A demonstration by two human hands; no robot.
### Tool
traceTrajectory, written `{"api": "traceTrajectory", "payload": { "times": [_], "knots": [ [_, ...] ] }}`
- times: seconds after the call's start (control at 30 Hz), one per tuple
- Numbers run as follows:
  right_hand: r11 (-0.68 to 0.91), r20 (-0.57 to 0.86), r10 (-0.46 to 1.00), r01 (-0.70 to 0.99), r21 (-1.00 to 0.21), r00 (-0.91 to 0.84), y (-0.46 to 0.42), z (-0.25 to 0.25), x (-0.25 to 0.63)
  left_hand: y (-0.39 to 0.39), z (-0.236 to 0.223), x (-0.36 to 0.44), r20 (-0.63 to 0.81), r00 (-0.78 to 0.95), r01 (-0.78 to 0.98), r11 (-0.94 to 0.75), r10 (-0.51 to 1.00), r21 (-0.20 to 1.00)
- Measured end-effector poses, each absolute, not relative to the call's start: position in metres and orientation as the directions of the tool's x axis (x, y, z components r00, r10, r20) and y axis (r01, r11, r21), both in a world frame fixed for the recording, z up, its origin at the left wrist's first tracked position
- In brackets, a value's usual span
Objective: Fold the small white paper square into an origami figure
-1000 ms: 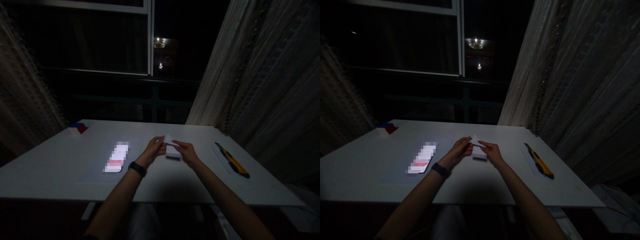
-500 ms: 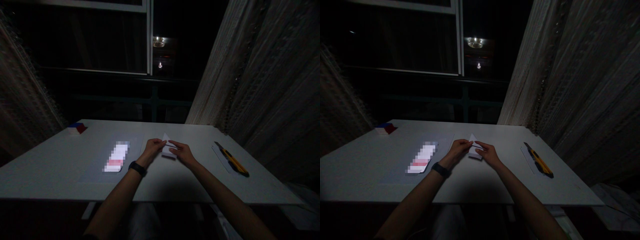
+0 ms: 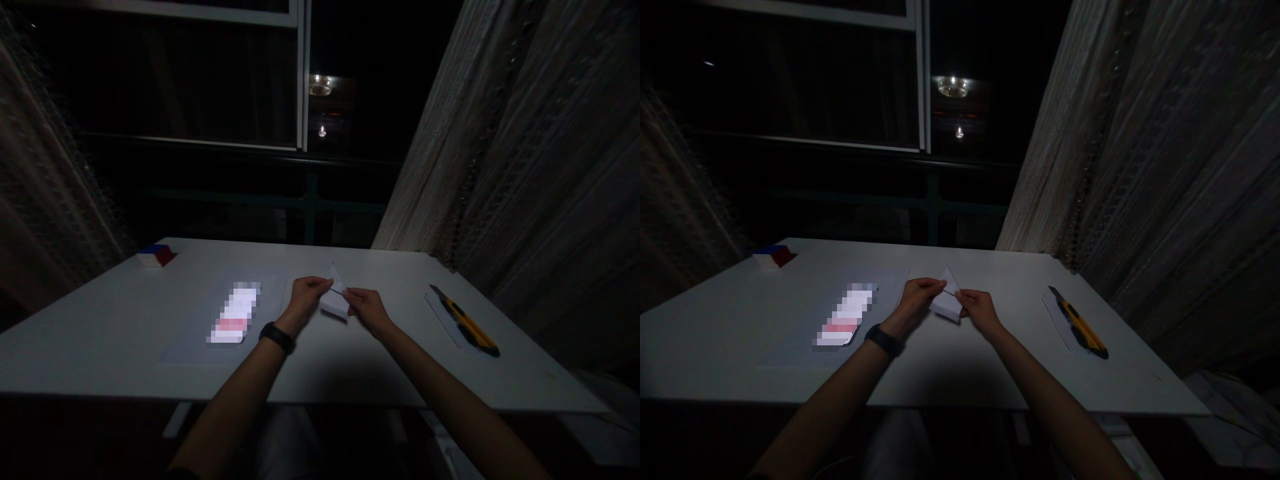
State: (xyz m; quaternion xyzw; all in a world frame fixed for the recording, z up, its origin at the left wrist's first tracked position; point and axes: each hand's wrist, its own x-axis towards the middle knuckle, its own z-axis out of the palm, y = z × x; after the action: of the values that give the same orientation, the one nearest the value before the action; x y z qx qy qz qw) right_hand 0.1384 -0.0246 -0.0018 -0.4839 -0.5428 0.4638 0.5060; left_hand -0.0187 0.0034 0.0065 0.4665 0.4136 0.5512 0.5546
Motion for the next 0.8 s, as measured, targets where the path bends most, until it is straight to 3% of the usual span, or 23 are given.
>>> {"api": "traceTrajectory", "payload": {
  "times": [0.2, 0.4, 0.8],
  "knots": [
    [0.077, 0.079, 0.993, -0.018, -0.997, -0.092, -0.0267, -0.0041, 0.1366, 0.0006, 0.0099, -0.0194, 0.095, -0.009, -0.216, -0.094, 0.995, 0.972],
    [0.051, 0.053, 0.98, -0.014, -0.999, -0.19, -0.0279, -0.0062, 0.1347, 0.0015, 0.01, -0.0219, 0.183, 0.02, -0.078, -0.181, 0.983, 0.98],
    [0.095, 0.095, 0.995, 0.006, -0.995, -0.006, -0.0267, -0.006, 0.1326, 0.0062, 0.003, -0.0233, 0.338, 0.282, 0.18, -0.396, 0.898, 0.901]
  ]
}}
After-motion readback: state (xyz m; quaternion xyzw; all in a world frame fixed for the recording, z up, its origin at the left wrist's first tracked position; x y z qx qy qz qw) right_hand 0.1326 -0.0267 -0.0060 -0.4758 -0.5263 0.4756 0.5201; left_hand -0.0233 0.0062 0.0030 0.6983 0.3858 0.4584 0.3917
